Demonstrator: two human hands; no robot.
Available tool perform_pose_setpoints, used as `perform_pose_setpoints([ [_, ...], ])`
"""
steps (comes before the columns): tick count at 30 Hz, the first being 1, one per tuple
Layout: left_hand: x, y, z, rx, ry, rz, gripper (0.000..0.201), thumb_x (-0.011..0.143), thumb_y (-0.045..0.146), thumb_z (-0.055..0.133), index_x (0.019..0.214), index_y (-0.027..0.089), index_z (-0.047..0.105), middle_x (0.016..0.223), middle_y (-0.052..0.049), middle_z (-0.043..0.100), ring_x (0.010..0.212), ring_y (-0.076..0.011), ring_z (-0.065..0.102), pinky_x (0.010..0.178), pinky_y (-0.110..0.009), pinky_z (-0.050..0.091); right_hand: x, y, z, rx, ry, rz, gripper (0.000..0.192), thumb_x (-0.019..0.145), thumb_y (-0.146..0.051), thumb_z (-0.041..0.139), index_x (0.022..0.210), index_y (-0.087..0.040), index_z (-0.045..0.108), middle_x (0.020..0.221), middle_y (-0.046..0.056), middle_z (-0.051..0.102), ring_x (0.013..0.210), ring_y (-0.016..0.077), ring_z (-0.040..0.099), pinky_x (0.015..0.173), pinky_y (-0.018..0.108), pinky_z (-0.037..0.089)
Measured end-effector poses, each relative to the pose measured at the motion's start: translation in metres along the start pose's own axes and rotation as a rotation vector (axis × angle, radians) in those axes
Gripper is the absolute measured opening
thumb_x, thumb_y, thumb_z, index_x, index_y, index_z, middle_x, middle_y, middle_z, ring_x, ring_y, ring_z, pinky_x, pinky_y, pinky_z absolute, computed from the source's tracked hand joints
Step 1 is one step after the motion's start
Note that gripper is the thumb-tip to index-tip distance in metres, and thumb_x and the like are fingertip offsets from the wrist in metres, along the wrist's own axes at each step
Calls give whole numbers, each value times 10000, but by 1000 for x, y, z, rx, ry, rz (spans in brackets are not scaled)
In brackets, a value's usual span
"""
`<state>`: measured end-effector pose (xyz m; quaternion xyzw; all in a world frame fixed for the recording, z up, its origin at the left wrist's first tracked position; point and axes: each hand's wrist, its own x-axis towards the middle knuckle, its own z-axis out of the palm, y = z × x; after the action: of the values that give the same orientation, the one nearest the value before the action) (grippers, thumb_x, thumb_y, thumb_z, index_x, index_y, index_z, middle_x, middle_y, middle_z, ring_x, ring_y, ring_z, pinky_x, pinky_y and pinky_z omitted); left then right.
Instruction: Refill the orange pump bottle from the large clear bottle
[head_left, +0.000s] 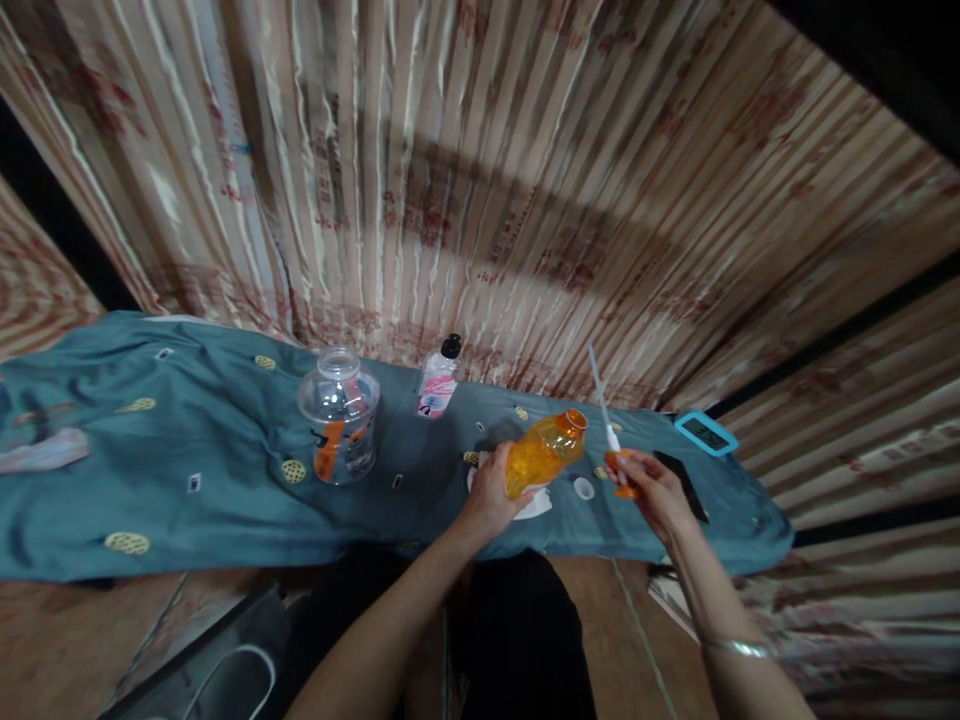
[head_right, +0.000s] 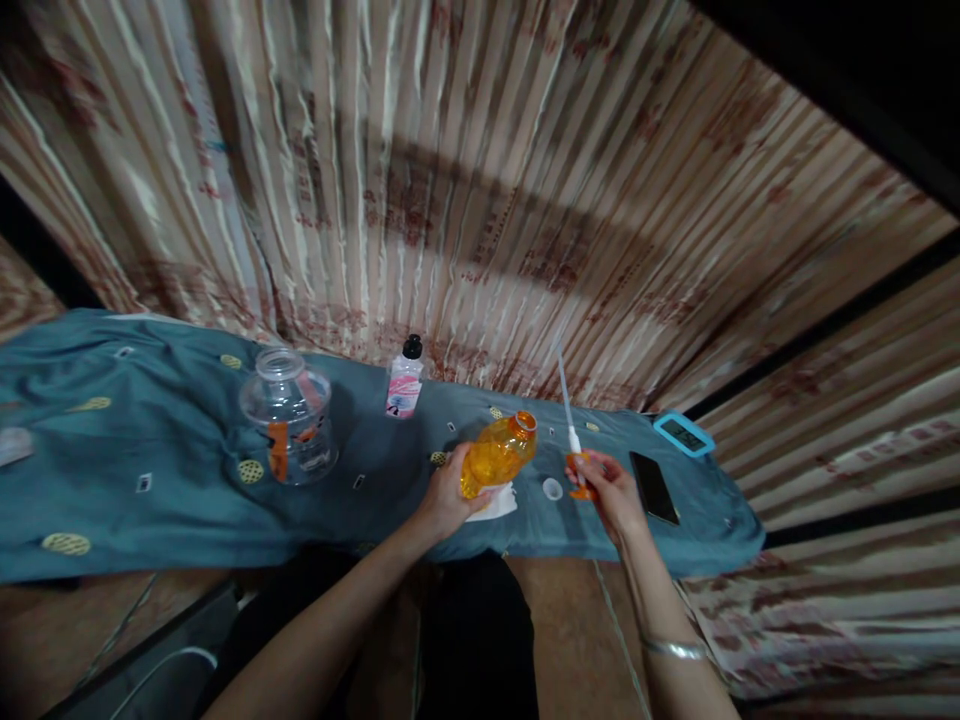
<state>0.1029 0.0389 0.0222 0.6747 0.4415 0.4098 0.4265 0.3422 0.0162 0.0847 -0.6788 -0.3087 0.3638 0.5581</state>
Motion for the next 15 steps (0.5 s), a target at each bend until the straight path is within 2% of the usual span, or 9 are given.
perform_pose_setpoints([
  [1,0,0,1,2,5,-2,690,640,118,771,1242,211,448,1219,-88,628,1145,-265,600,996,-408,470,-18,-4,-16,42,-6,-1,540,492,-373,930,881,-144,633,804,31,687,663,117,641,626,189,538],
  [2,1,0,1,7,7,-3,688,643,127,773,1243,213,448,1213,-87,631,1140,-267,602,994,-412,472,-35,-8,-32,63,-19,2,637,366,-412,955,874,-161,664,836,41,701,670,120,647,612,169,536],
  [5,2,-2,3,21,16,-9,695,646,154,782,1252,211,447,1218,-90,630,1138,-273,601,997,-422,471,-80,-25,-78,60,35,37,563,326,-396,956,811,-219,730,814,35,714,605,111,638,591,144,537],
  [7,2,-4,4,18,19,-8,702,642,161,788,1255,216,451,1226,-88,628,1146,-276,599,999,-425,470,-103,-42,-99,-13,122,80,556,265,-366,947,775,-259,754,828,33,720,663,131,664,625,131,538],
  [9,2,-5,4,8,16,2,698,647,157,783,1259,220,454,1220,-84,633,1153,-274,597,1006,-426,467,-120,-60,-111,-197,165,105,574,194,-386,917,736,-269,767,935,65,725,826,195,686,680,148,542],
  [11,2,-5,4,14,11,8,693,653,151,776,1262,220,452,1202,-82,641,1151,-272,600,1001,-421,469,-132,-76,-116,-335,238,93,555,128,-390,862,664,-285,765,978,80,720,967,288,668,756,218,553],
  [13,2,-4,3,33,10,5,696,654,146,773,1265,216,448,1195,-87,643,1143,-274,603,992,-419,473,-136,-87,-120,-420,255,82,511,119,-374,822,622,-315,756,964,92,718,1027,343,644,888,292,510],
  [15,1,-3,2,47,8,-2,696,655,146,771,1266,208,444,1194,-96,644,1136,-278,605,988,-423,473,-134,-92,-129,-475,245,0,475,163,-379,808,634,-344,758,958,95,716,1033,364,637,960,329,465],
])
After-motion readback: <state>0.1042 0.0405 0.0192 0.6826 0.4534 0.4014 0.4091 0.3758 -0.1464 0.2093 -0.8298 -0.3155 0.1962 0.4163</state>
